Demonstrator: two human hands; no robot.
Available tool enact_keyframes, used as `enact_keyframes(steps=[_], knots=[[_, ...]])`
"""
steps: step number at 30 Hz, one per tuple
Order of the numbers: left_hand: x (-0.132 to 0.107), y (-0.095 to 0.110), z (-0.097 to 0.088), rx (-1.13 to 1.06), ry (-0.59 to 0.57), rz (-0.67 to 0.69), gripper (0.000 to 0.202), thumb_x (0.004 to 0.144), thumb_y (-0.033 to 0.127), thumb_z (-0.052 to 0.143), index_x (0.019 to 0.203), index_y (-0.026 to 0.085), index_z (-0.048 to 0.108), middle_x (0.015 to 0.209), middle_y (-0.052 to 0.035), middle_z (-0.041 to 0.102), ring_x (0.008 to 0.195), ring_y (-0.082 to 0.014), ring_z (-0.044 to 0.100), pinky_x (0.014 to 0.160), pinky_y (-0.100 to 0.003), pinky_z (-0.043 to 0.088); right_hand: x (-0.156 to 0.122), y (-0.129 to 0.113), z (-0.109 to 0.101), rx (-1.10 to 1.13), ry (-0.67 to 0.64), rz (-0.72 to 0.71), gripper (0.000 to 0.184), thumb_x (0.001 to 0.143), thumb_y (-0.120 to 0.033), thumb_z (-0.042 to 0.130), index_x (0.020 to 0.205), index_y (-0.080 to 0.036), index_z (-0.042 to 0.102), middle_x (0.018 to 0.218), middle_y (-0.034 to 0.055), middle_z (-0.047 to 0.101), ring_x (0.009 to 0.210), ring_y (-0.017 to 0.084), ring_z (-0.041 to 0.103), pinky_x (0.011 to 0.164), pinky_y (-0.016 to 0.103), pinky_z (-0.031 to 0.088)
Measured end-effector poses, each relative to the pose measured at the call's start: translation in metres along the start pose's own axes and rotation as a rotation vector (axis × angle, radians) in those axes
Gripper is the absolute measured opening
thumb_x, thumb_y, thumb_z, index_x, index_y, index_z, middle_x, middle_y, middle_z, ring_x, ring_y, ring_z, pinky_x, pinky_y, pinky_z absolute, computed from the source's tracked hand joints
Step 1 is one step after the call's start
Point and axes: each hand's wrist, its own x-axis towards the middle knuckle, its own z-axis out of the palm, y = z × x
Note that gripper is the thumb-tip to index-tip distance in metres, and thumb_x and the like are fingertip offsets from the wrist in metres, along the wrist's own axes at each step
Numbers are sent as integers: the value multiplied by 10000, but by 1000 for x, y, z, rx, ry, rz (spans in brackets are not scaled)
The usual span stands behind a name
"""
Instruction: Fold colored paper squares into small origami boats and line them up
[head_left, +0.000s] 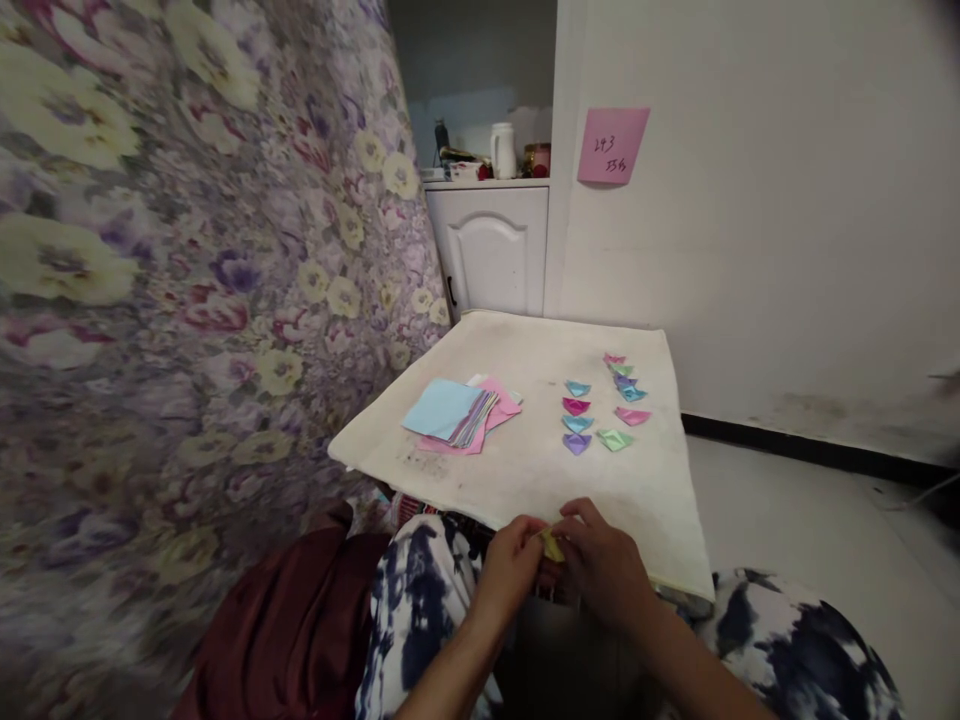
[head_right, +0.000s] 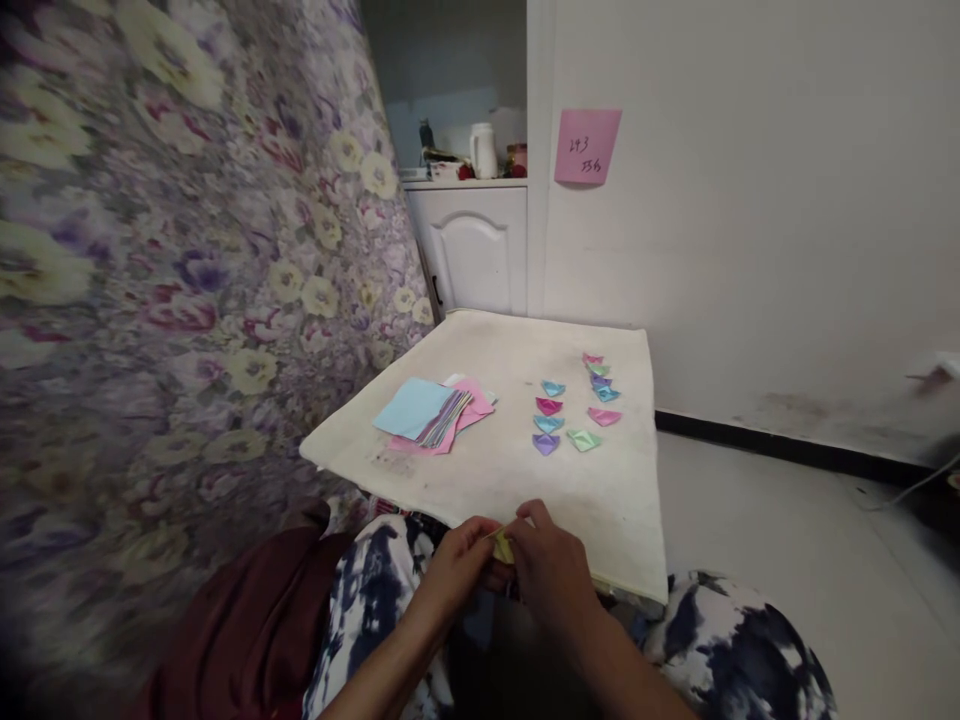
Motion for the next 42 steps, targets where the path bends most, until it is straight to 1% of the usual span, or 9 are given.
enact_keyframes(steps=[5,8,10,14,18,22,32,36,42], knots=[[35,2,0,266,42,171,166,771,223,461,855,179,597,840,-23,614,590,-136,608,553,-264,494,25,22,-3,-159,-25,79,190,901,-219,443,904,-260,629,1066,9,551,704,112,593,565,214,343],[46,8,-1,412,74,299,218,797,206,464,951,190,618,936,-41,578,754,-157,593,682,-282,479,32,36,6,-154,-40,129,182,888,-209,462,892,-246,640,1021,13,554,702,110,591,568,212,344],[47,11,0,498,73,371,234,807,165,450,949,210,631,922,-35,562,845,-167,565,749,-283,447,33,42,12,-140,-48,139,166,862,-193,498,900,-253,647,991,10,556,703,108,591,574,208,353],[46,7,6,645,33,433,190,797,124,456,783,206,627,826,-20,529,763,-157,541,686,-261,411,30,42,14,-133,-37,153,174,857,-182,493,887,-254,649,1043,31,550,777,140,581,582,220,368],[49,-1,9,731,12,462,189,827,128,424,789,202,594,825,-27,526,778,-168,537,689,-268,402,30,39,6,-230,46,90,170,821,-130,525,841,-235,657,1236,65,499,1011,233,484,709,287,403],[53,-4,8,800,-14,482,198,851,151,408,806,206,593,841,-34,536,793,-173,542,703,-270,412,32,42,4,-313,69,35,135,822,-133,556,763,-203,655,1272,75,494,1000,244,448,787,330,387],[54,0,-1,909,-118,449,169,838,172,468,876,205,629,915,-47,587,849,-175,580,748,-260,439,37,49,8,-366,16,2,145,846,-232,596,717,-208,659,958,60,565,874,212,442,713,321,327],[59,7,0,993,-77,418,237,898,238,394,845,209,623,936,-41,587,839,-147,583,740,-235,431,41,48,5,-367,-22,10,199,872,-251,559,706,-191,650,847,56,536,815,197,432,684,315,304],[68,16,13,1154,-23,343,166,848,191,441,837,213,605,879,-27,570,815,-174,560,636,-256,384,46,48,5,-362,-59,13,174,857,-193,563,703,-188,642,813,53,528,807,201,427,675,321,286]])
